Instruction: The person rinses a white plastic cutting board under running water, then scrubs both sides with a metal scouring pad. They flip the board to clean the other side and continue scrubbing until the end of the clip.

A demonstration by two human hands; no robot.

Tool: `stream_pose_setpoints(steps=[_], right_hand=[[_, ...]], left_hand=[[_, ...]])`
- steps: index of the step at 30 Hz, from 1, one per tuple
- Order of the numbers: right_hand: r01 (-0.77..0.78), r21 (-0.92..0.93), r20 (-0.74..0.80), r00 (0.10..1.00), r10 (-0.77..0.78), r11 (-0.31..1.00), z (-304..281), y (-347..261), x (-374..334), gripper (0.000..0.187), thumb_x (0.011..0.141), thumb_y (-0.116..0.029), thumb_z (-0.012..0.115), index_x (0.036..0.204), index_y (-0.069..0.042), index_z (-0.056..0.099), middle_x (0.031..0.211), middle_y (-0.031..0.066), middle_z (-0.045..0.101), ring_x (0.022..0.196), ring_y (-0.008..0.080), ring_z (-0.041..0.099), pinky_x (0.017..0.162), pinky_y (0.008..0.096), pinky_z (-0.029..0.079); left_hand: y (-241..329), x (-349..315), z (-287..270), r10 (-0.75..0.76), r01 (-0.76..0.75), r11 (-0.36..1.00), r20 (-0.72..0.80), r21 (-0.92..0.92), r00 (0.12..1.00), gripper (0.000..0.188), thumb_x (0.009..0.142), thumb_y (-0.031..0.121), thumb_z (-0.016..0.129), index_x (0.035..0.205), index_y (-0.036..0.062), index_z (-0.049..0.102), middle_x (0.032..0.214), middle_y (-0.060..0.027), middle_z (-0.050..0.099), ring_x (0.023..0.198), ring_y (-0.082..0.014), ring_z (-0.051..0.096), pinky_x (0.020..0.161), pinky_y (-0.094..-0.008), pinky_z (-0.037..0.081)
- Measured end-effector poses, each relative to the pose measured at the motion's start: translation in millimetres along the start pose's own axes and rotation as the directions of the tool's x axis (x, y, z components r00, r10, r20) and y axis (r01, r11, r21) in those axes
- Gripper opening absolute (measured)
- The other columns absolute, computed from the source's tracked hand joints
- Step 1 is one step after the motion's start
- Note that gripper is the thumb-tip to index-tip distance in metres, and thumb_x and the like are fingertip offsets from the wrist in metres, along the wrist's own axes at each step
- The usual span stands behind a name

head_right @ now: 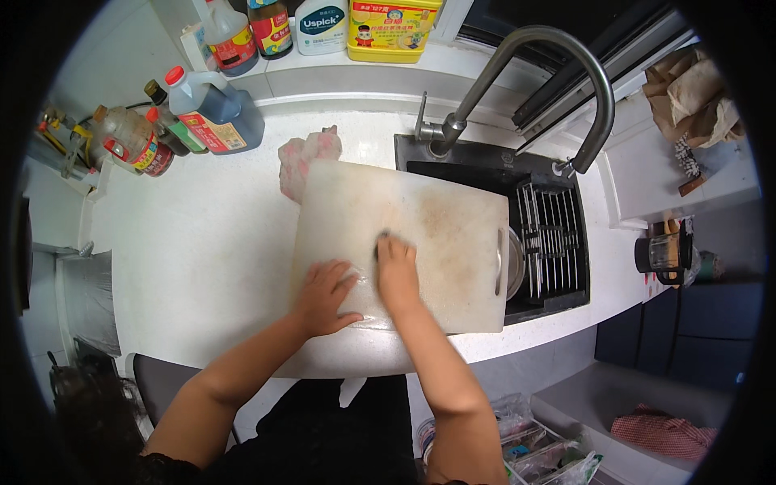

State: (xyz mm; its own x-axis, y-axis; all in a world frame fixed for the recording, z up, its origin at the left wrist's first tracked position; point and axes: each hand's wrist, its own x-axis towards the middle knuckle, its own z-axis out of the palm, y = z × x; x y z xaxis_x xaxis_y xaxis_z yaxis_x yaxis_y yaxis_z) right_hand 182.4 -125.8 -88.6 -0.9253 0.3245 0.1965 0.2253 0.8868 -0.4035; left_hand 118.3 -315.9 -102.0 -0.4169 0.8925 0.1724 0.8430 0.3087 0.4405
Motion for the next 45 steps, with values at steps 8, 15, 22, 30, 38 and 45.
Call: stream_pose_setpoints(steps=[8,15,22,30,38,45], right_hand=[[0.088,0.067,-0.074,0.994,-0.083,0.994,14.3,-7.3,-5.3,0.033,0.086,0.0,0.058,0.119,-0.003,0.063,0.127,0.0196,0.057,0.113,0.0388,0.054,0.095,0.0421,0.049],[0.131,0.037,0.058,0.989,-0.133,0.991,22.9,-23.9,-12.9,0.038,0.081,0.003,0.056,0.119,0.001,0.056,0.125,0.0169,0.057,0.108,0.0386,0.053,0.096,0.043,0.045],[0.234,0.085,-0.073,0.971,-0.228,0.968,32.9,-17.4,14.2,0.032,0.078,-0.001,0.056,0.11,-0.002,0.06,0.112,0.0128,0.061,0.096,0.0351,0.055,0.088,0.0396,0.047],[0.08,0.161,-0.1,0.993,-0.065,0.984,45.0,-43.5,-4.7,0.028,0.081,-0.003,0.06,0.109,-0.002,0.06,0.11,0.0189,0.062,0.098,0.0369,0.056,0.088,0.0425,0.046],[-0.128,0.17,-0.154,0.976,0.155,0.977,17.4,-4.1,37.9,0.019,0.086,0.0,0.054,0.104,-0.002,0.06,0.102,0.0206,0.058,0.096,0.039,0.055,0.082,0.0446,0.048],[-0.178,0.255,-0.063,0.978,0.2,0.95,36.5,-8.4,-45.9,0.019,0.094,-0.017,0.055,0.104,-0.002,0.063,0.106,0.0213,0.061,0.099,0.037,0.057,0.088,0.047,0.046]], left_hand=[[-1.7,-8.5,-9.6,-0.085,0.089,0.995,-0.106,0.036,0.991,0.087,0.07,0.059,0.074,0.129,-0.0019,0.053,0.141,-0.0141,0.047,0.137,-0.0317,0.036,0.111,-0.058,0.024],[-2.8,-10.5,-8.2,-0.092,0.094,0.995,-0.08,0.023,0.993,0.088,0.069,0.058,0.075,0.129,-0.0028,0.053,0.14,-0.0156,0.047,0.137,-0.0341,0.036,0.111,-0.0607,0.023],[-2.4,-9.3,-8.4,-0.08,0.083,0.996,-0.077,0.031,0.994,0.088,0.071,0.062,0.072,0.129,-0.0026,0.053,0.139,-0.0162,0.047,0.137,-0.0358,0.036,0.111,-0.0616,0.022],[-7.6,-11.5,-4.7,-0.077,0.084,0.994,-0.089,0.071,0.993,0.088,0.072,0.064,0.07,0.127,-0.003,0.054,0.14,-0.0157,0.047,0.137,-0.0343,0.036,0.113,-0.0579,0.02],[-1.1,-9.3,-2.8,-0.087,0.09,0.995,-0.086,0.039,0.993,0.091,0.069,0.063,0.074,0.13,-0.0011,0.051,0.14,-0.0151,0.046,0.137,-0.0336,0.036,0.114,-0.0568,0.019],[-3.9,-13.1,-0.8,-0.103,0.109,0.99,-0.066,0.093,0.992,0.095,0.068,0.063,0.076,0.133,-0.0005,0.048,0.14,-0.0151,0.045,0.136,-0.0349,0.037,0.114,-0.0575,0.02]])
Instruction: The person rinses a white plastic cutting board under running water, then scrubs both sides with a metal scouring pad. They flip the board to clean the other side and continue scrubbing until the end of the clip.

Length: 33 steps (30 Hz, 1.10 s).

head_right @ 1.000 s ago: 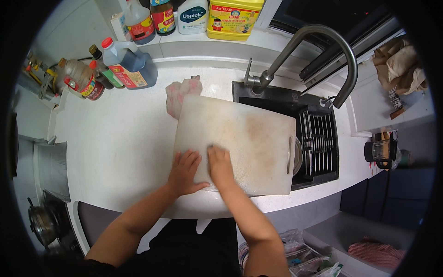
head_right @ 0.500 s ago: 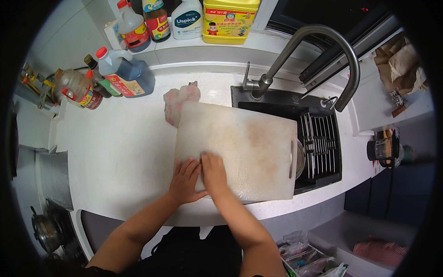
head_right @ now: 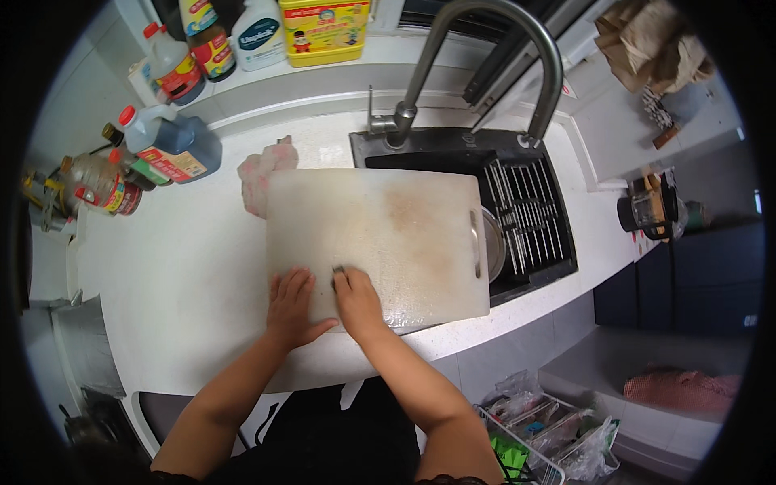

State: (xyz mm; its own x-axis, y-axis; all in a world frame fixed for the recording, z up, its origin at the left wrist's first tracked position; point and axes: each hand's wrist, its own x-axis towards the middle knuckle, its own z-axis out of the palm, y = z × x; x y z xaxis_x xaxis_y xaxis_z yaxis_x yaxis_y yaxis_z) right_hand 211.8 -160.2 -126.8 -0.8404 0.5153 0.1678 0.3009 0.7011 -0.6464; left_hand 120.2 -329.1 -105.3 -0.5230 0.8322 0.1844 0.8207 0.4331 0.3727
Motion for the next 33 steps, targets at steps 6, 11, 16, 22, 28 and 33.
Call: stream_pose_setpoints(steps=[6,11,16,22,28,33], right_hand=[[-0.313,-0.163,-0.392,0.891,0.229,0.936,-101.7,86.5,29.1,0.02,0.084,0.008,0.056,0.101,0.001,0.063,0.098,0.0196,0.061,0.088,0.035,0.059,0.077,0.0411,0.05],[-0.487,0.478,-0.064,0.811,0.582,0.731,-43.4,27.8,-35.0,0.016,0.085,-0.002,0.061,0.101,0.0,0.064,0.097,0.0204,0.061,0.096,0.0365,0.058,0.084,0.0422,0.048],[-0.388,0.133,-0.225,0.884,0.409,0.912,-79.8,79.0,7.6,0.029,0.098,-0.026,0.051,0.097,0.002,0.061,0.1,0.0212,0.062,0.093,0.034,0.058,0.079,0.0393,0.047],[-0.344,0.107,-0.104,0.929,0.355,0.933,-50.2,65.2,13.8,0.025,0.099,-0.017,0.049,0.11,0.001,0.062,0.108,0.0234,0.063,0.105,0.0381,0.06,0.091,0.0406,0.048],[-0.315,-0.072,-0.179,0.937,0.298,0.946,-109.3,124.2,47.6,0.02,0.092,-0.007,0.052,0.109,0.0,0.059,0.1,0.0226,0.062,0.096,0.0367,0.06,0.085,0.0441,0.049],[-0.208,-0.117,-0.167,0.968,0.187,0.971,-61.3,93.0,44.1,0.02,0.09,-0.004,0.052,0.108,0.002,0.059,0.1,0.024,0.061,0.102,0.0373,0.059,0.087,0.0428,0.049]], left_hand=[[9.5,5.4,-2.3,0.013,-0.014,1.0,0.013,0.022,1.0,0.093,0.068,0.06,0.077,0.132,0.0002,0.048,0.144,-0.0138,0.042,0.139,-0.0338,0.034,0.115,-0.0568,0.021],[13.5,9.7,1.2,0.011,-0.009,0.997,-0.019,0.073,1.0,0.091,0.069,0.064,0.074,0.129,0.0,0.048,0.14,-0.0162,0.044,0.135,-0.036,0.036,0.11,-0.0605,0.023],[30.9,24.5,9.7,-0.135,0.131,0.988,0.046,0.083,0.99,0.095,0.069,0.07,0.069,0.128,0.0009,0.043,0.139,-0.02,0.039,0.13,-0.0403,0.035,0.1,-0.0701,0.022],[34.5,21.8,27.2,-0.124,0.124,0.973,-0.014,0.194,0.992,0.102,0.069,0.074,0.067,0.137,0.0043,0.035,0.143,-0.0196,0.033,0.135,-0.04,0.026,0.101,-0.0742,0.018],[29.0,15.8,29.4,-0.118,0.118,0.973,-0.014,0.196,0.993,0.104,0.069,0.074,0.067,0.139,0.0042,0.034,0.145,-0.0191,0.031,0.136,-0.0402,0.025,0.103,-0.0738,0.015],[33.7,21.0,27.5,-0.139,0.135,0.97,0.004,0.204,0.99,0.104,0.069,0.074,0.067,0.138,0.003,0.035,0.145,-0.0192,0.031,0.137,-0.04,0.024,0.104,-0.0737,0.014]])
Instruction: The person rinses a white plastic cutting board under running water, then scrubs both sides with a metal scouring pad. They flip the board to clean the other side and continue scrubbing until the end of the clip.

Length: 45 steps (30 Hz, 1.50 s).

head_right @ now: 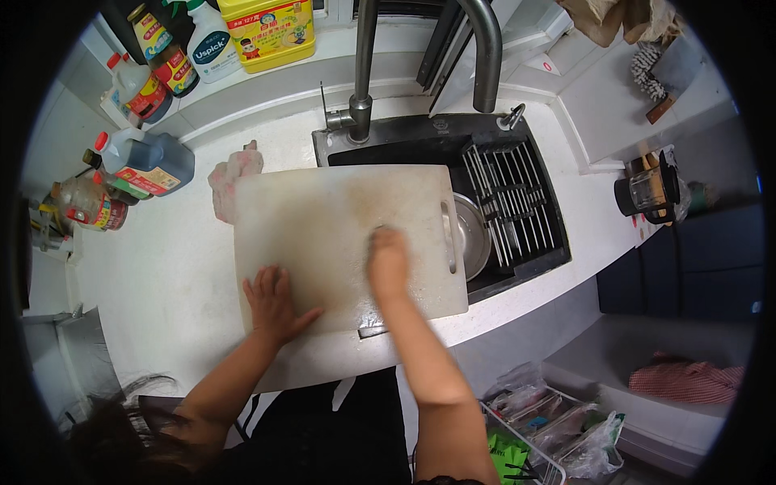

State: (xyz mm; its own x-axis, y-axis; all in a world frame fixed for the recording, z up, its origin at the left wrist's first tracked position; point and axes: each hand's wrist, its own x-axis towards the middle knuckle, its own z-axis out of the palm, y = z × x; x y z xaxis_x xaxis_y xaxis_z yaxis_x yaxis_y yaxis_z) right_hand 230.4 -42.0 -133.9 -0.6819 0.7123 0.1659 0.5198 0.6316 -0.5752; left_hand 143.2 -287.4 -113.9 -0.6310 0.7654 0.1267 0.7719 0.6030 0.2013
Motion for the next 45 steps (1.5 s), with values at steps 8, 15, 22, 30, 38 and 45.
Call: stream_pose_setpoints(steps=[8,15,22,30,38,45], right_hand=[[-0.23,0.168,-0.018,0.972,0.236,0.959,-24.8,2.1,36.5,0.026,0.099,-0.018,0.045,0.1,0.001,0.063,0.103,0.0212,0.061,0.095,0.038,0.059,0.087,0.0451,0.047],[0.203,0.103,0.139,0.966,-0.217,0.974,33.0,-46.8,-25.3,0.019,0.089,0.001,0.05,0.103,0.0,0.063,0.106,0.0207,0.061,0.099,0.0361,0.06,0.084,0.0406,0.051],[-0.187,0.187,-0.072,0.977,0.203,0.965,1.0,-8.1,56.1,0.023,0.097,-0.017,0.049,0.1,0.001,0.062,0.105,0.0217,0.064,0.094,0.0323,0.061,0.083,0.0388,0.05],[0.161,-0.106,-0.074,0.983,-0.169,0.981,-7.1,1.2,11.6,0.015,0.093,-0.006,0.056,0.104,0.002,0.062,0.098,0.0229,0.061,0.087,0.0387,0.059,0.078,0.0445,0.05],[-0.051,0.212,-0.018,0.998,0.056,0.976,2.9,-16.5,-81.2,0.013,0.088,-0.004,0.057,0.099,0.0,0.063,0.092,0.0191,0.062,0.088,0.0354,0.059,0.077,0.0422,0.049],[-0.119,-0.145,-0.336,0.939,0.065,0.982,-61.1,40.0,-24.6,0.013,0.085,0.006,0.058,0.096,0.003,0.063,0.089,0.0205,0.059,0.08,0.0355,0.059,0.072,0.0436,0.049]], left_hand=[[-4.5,-3.5,-3.6,0.017,-0.017,0.999,-0.012,-0.037,1.0,0.101,0.071,0.072,0.067,0.137,0.0028,0.036,0.144,-0.0195,0.031,0.136,-0.0404,0.025,0.103,-0.0743,0.015],[-6.0,-4.7,4.0,0.01,-0.011,0.999,-0.034,-0.035,0.999,0.102,0.071,0.074,0.066,0.136,0.0025,0.035,0.144,-0.0193,0.031,0.136,-0.0412,0.025,0.103,-0.0751,0.014],[-3.6,-1.9,-0.3,0.013,-0.015,0.998,-0.032,-0.056,0.999,0.101,0.071,0.074,0.066,0.136,0.0021,0.036,0.143,-0.0194,0.032,0.137,-0.0408,0.024,0.104,-0.075,0.012],[-6.1,-4.3,-2.5,0.012,-0.013,0.999,-0.022,-0.034,1.0,0.103,0.069,0.071,0.07,0.138,0.0027,0.033,0.143,-0.0202,0.031,0.138,-0.0416,0.022,0.108,-0.0716,0.009],[-2.2,-2.8,-1.3,0.007,-0.007,1.0,0.013,-0.02,1.0,0.101,0.071,0.072,0.067,0.136,0.0004,0.036,0.144,-0.0199,0.03,0.139,-0.0396,0.021,0.107,-0.0733,0.01],[-3.9,-4.7,2.8,0.025,-0.027,0.998,-0.023,-0.053,0.999,0.101,0.071,0.069,0.069,0.138,0.0027,0.033,0.145,-0.0214,0.029,0.138,-0.042,0.023,0.107,-0.0721,0.009]])
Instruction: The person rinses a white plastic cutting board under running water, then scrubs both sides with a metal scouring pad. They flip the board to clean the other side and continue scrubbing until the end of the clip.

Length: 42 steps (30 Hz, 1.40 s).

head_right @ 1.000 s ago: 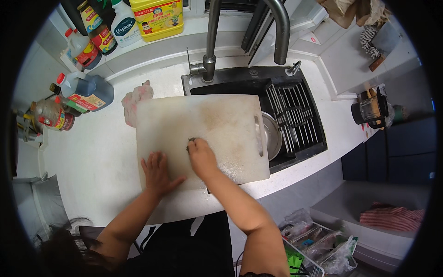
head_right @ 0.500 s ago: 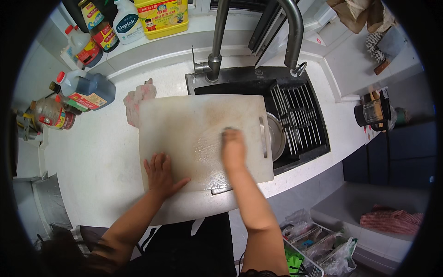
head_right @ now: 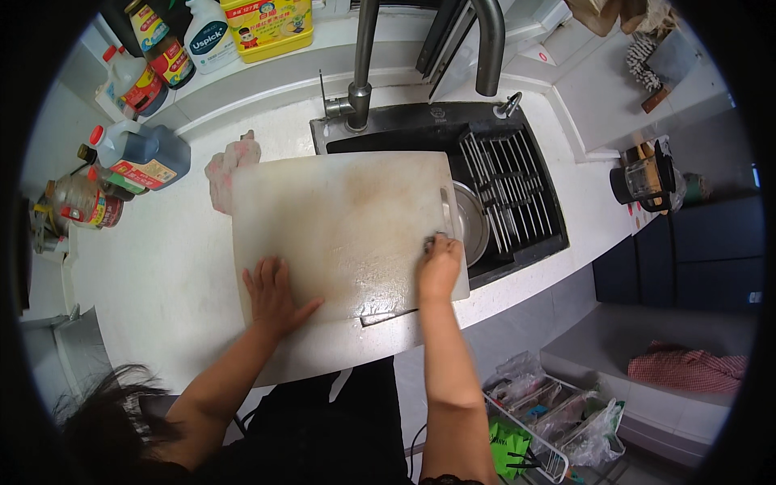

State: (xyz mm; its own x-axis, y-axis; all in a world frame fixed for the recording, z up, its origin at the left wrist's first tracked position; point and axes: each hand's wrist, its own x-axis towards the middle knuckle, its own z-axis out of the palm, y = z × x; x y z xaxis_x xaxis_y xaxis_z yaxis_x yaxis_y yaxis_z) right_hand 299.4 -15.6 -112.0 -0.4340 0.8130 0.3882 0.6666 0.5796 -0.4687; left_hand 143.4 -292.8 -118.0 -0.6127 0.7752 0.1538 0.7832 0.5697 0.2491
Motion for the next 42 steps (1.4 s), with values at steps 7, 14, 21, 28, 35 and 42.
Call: stream_pose_setpoints(steps=[7,14,21,28,35,42], right_hand=[[-0.019,0.245,0.184,0.983,-0.027,0.969,-3.6,-48.0,-68.7,0.011,0.088,-0.001,0.061,0.099,0.002,0.063,0.088,0.0195,0.06,0.084,0.032,0.061,0.073,0.0374,0.05],[0.104,0.041,0.15,0.983,-0.109,0.994,1.0,-10.9,-6.6,0.014,0.085,0.003,0.061,0.098,0.001,0.066,0.097,0.0204,0.059,0.086,0.0352,0.061,0.075,0.0402,0.051],[0.094,0.18,0.202,0.971,-0.13,0.979,7.5,-23.9,-33.6,0.02,0.084,0.007,0.062,0.102,0.001,0.066,0.098,0.0196,0.06,0.091,0.0345,0.061,0.078,0.0385,0.052],[0.178,0.191,0.226,0.949,-0.22,0.965,-9.4,-19.6,-31.8,0.017,0.084,0.007,0.061,0.098,0.0,0.067,0.095,0.0184,0.062,0.088,0.0333,0.062,0.076,0.037,0.052],[0.254,0.053,0.175,0.95,-0.259,0.966,-16.5,11.0,-18.7,0.022,0.083,0.006,0.062,0.104,-0.001,0.064,0.093,0.0191,0.062,0.086,0.0366,0.061,0.076,0.0406,0.051],[0.255,0.194,0.24,0.924,-0.298,0.947,-39.5,45.2,-22.3,0.024,0.081,0.011,0.064,0.102,0.0,0.066,0.096,0.0167,0.062,0.087,0.0315,0.063,0.077,0.0358,0.052]], left_hand=[[-10.3,-5.2,2.3,0.014,-0.015,1.0,-0.008,-0.028,1.0,0.103,0.071,0.07,0.069,0.138,0.0006,0.033,0.145,-0.0184,0.029,0.138,-0.0408,0.02,0.107,-0.0736,0.008],[0.7,4.7,-8.6,-0.028,0.03,0.998,0.038,-0.06,0.999,0.097,0.07,0.065,0.073,0.132,-0.0021,0.04,0.143,-0.0185,0.031,0.137,-0.0406,0.022,0.107,-0.0732,0.01],[-3.2,1.4,-8.9,-0.002,-0.001,0.998,-0.05,-0.059,0.999,0.093,0.067,0.062,0.076,0.127,-0.0016,0.044,0.138,-0.0196,0.035,0.133,-0.04,0.026,0.104,-0.0712,0.017],[0.1,3.5,-6.7,-0.016,0.014,0.998,-0.036,-0.067,0.999,0.094,0.065,0.061,0.079,0.127,-0.0018,0.045,0.138,-0.0199,0.035,0.135,-0.0396,0.025,0.106,-0.0711,0.014],[1.6,-3.2,0.7,-0.02,0.018,0.998,-0.02,-0.055,1.0,0.099,0.066,0.063,0.077,0.131,-0.0008,0.039,0.142,-0.0186,0.031,0.137,-0.0397,0.023,0.107,-0.0731,0.01],[-5.0,-1.8,-0.1,-0.007,0.006,1.0,-0.047,-0.023,0.999,0.1,0.064,0.061,0.079,0.133,0.0034,0.036,0.143,-0.0194,0.031,0.137,-0.0401,0.024,0.106,-0.072,0.013]])
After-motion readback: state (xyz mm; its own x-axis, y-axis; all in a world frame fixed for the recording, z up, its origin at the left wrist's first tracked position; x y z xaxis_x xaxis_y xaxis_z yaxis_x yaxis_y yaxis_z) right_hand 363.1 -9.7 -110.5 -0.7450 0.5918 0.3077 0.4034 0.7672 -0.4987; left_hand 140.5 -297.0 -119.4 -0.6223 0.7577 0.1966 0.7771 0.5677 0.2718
